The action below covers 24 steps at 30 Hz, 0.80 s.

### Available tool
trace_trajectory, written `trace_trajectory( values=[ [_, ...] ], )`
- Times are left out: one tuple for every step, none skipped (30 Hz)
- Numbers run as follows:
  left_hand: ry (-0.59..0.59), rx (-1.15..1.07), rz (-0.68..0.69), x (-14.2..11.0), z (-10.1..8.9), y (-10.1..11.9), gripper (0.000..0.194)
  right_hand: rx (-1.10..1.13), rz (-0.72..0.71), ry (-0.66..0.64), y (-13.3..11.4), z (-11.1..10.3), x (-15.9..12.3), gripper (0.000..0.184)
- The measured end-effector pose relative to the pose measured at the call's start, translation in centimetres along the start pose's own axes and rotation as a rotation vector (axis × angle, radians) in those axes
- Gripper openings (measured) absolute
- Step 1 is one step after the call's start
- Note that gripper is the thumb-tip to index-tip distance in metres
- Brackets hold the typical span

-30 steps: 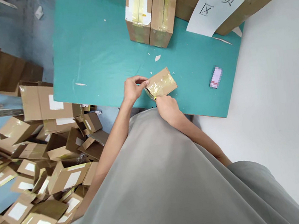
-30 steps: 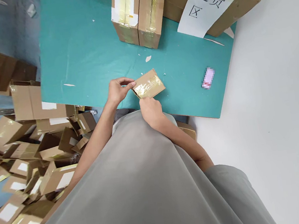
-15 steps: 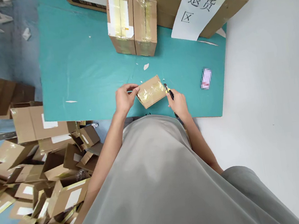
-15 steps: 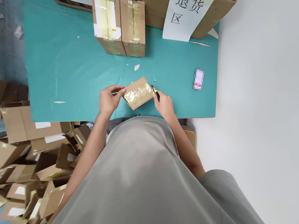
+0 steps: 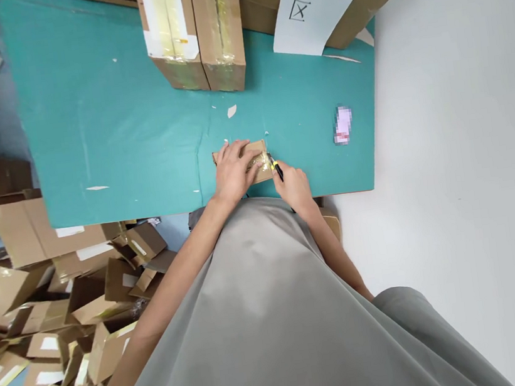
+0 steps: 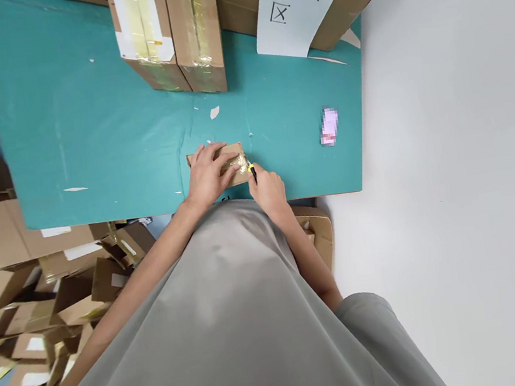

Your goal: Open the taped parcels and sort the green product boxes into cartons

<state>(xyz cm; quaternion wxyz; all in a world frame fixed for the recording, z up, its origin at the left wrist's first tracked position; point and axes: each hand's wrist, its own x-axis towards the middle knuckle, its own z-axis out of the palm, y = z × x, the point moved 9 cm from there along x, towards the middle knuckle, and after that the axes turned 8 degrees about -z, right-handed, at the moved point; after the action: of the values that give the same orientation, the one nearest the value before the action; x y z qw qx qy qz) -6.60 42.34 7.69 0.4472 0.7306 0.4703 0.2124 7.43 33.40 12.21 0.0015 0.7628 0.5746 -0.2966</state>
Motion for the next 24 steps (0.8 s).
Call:
trace_trajectory(
  values=[
    [0.002,0.019,0.009,0.0,0.0,0.0,0.031,-0.017,0.006,-0.012,-0.2,-0.1,-0.2,0.042],
    [0.001,0.044,0.018,0.0,0.0,0.0,0.032,-0.029,0.009,-0.024,-0.5,-0.2,-0.3,0.042],
    [-0.001,0.071,0.024,0.0,0.0,0.0,0.033,-0.039,0.008,-0.035,-0.7,-0.3,-0.4,0.042],
    [-0.006,0.099,0.026,0.0,0.1,0.0,0.034,-0.048,0.007,-0.045,-1.0,-0.5,-0.6,0.042],
    [-0.012,0.124,0.025,-0.1,0.1,0.1,0.035,-0.058,0.007,-0.051,-1.3,-0.6,-0.7,0.041],
    [-0.017,0.145,0.024,-0.1,0.2,0.1,0.035,-0.067,0.011,-0.056,-1.5,-0.7,-0.7,0.041],
    [-0.021,0.161,0.024,-0.2,0.2,0.1,0.036,-0.075,0.019,-0.057,-1.7,-0.7,-0.8,0.040],
    [-0.023,0.173,0.025,-0.2,0.2,0.2,0.036,-0.082,0.030,-0.058,-1.8,-0.8,-0.8,0.040],
    [-0.023,0.181,0.029,-0.3,0.2,0.2,0.036,-0.086,0.043,-0.059,-1.9,-0.8,-0.8,0.039],
    [-0.019,0.186,0.035,-0.3,0.2,0.3,0.037,-0.087,0.053,-0.060,-1.9,-0.7,-0.8,0.039],
    [-0.014,0.189,0.040,-0.4,0.1,0.3,0.037,-0.085,0.057,-0.059,-2.0,-0.7,-0.8,0.039],
    [-0.009,0.190,0.044,-0.5,0.0,0.3,0.037,-0.080,0.060,-0.058,-2.0,-0.6,-0.8,0.039],
    [-0.004,0.190,0.048,-0.6,0.0,0.3,0.038,-0.075,0.062,-0.057,-1.9,-0.5,-0.8,0.039],
    [0.001,0.190,0.051,-0.7,-0.1,0.2,0.038,-0.069,0.063,-0.056,-1.9,-0.5,-0.8,0.039],
    [0.004,0.188,0.054,-0.8,-0.2,0.2,0.039,-0.063,0.064,-0.056,-1.9,-0.4,-0.9,0.039],
    [0.005,0.187,0.055,-0.9,-0.2,0.1,0.039,-0.058,0.066,-0.056,-1.9,-0.4,-1.0,0.039],
    [0.006,0.187,0.057,-0.9,-0.2,0.1,0.040,-0.054,0.070,-0.057,-1.9,-0.4,-1.0,0.039],
    [0.009,0.186,0.057,-1.0,-0.2,0.0,0.039,-0.053,0.075,-0.059,-1.9,-0.4,-1.1,0.039],
    [0.010,0.188,0.058,-1.0,-0.1,0.0,0.039,-0.053,0.082,-0.061,-2.0,-0.3,-1.1,0.039],
    [0.012,0.191,0.059,-1.1,-0.1,-0.1,0.038,-0.056,0.091,-0.065,-2.1,-0.3,-1.0,0.039],
    [0.014,0.196,0.060,-1.0,0.0,-0.2,0.037,-0.062,0.101,-0.068,-2.3,-0.3,-0.9,0.040],
    [0.017,0.202,0.063,-1.0,0.1,-0.2,0.036,-0.070,0.110,-0.071,-2.4,-0.3,-0.7,0.041],
    [0.020,0.210,0.067,-1.0,0.1,-0.2,0.035,-0.078,0.117,-0.073,-2.5,-0.3,-0.5,0.043],
    [0.025,0.219,0.072,-1.0,0.2,-0.2,0.035,-0.086,0.120,-0.075,-2.6,-0.3,-0.3,0.045]
  ],
)
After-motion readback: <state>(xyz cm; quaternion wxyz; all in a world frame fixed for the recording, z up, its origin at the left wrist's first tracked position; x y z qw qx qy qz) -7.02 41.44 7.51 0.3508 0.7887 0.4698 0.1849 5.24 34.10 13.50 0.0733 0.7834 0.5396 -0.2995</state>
